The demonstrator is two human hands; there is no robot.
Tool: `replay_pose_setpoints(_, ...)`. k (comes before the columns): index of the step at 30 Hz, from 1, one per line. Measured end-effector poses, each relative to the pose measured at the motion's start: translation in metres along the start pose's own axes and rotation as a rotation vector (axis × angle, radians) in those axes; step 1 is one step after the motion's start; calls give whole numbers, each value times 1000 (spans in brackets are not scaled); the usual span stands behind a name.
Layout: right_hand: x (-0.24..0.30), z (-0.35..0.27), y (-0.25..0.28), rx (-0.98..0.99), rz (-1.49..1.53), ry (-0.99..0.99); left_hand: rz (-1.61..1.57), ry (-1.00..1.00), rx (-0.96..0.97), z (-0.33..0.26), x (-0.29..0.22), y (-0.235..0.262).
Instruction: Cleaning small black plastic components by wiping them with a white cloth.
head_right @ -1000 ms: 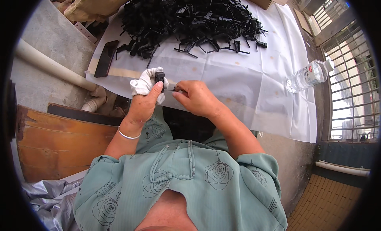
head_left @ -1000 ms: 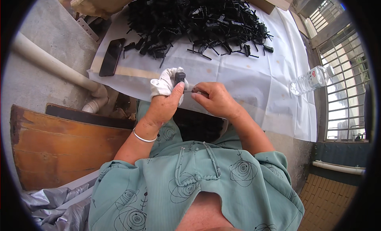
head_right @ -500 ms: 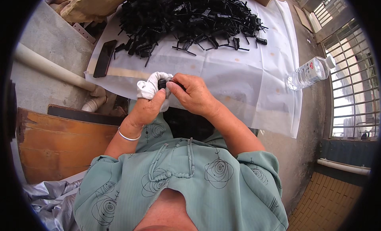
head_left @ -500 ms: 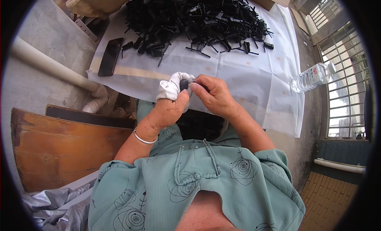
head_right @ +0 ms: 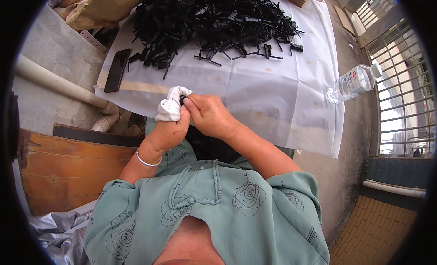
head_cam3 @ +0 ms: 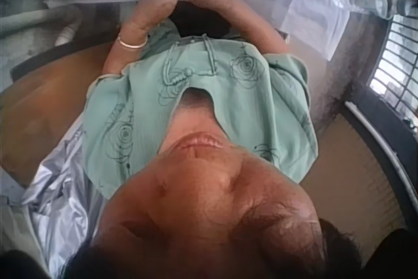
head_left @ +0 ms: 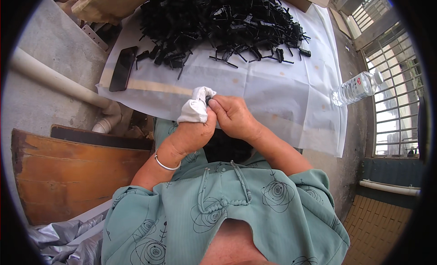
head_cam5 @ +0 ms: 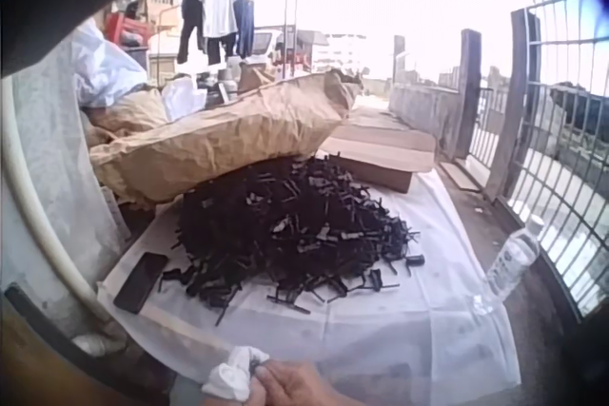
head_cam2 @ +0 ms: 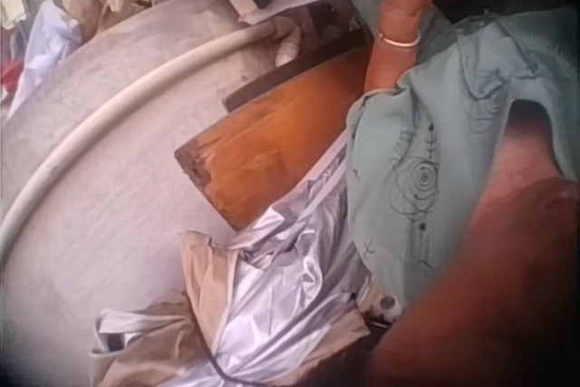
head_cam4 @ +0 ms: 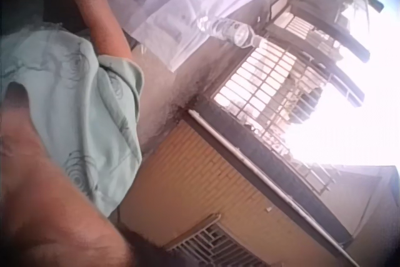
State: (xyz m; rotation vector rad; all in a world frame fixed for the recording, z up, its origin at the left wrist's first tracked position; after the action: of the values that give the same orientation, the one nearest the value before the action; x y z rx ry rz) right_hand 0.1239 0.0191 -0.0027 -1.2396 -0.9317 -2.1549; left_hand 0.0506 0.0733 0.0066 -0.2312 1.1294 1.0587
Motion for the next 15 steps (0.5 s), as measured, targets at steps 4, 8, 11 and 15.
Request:
replay_pose_setpoints(4,-3,-2,-1,-20,20,-15,4,-61,-40,-4,-2,0)
replay_pose_setpoints(8,-6,0,2,21,16,-65,-86,23,-71,-4,1,1)
replay_pose_setpoints(11,-8,3,16,166,-13,-124,-57,244,113,-2,9,-3)
replay_pose_setpoints(15,-21,24,61,-52,-386,-35,198,-130,21,32,11,34)
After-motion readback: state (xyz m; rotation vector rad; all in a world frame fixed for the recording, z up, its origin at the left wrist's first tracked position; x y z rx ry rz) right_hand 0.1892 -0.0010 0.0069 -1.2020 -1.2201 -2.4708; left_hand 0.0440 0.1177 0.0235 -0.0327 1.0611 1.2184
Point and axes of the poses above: each hand's wrist, its own z-axis towards the middle knuckle, its own y-axis out of the back of the hand, x = y × z, the point moved 8 cm from there along z, towards the middle knuckle, and after that the axes turned 15 degrees about -x, right-handed, at the moved point
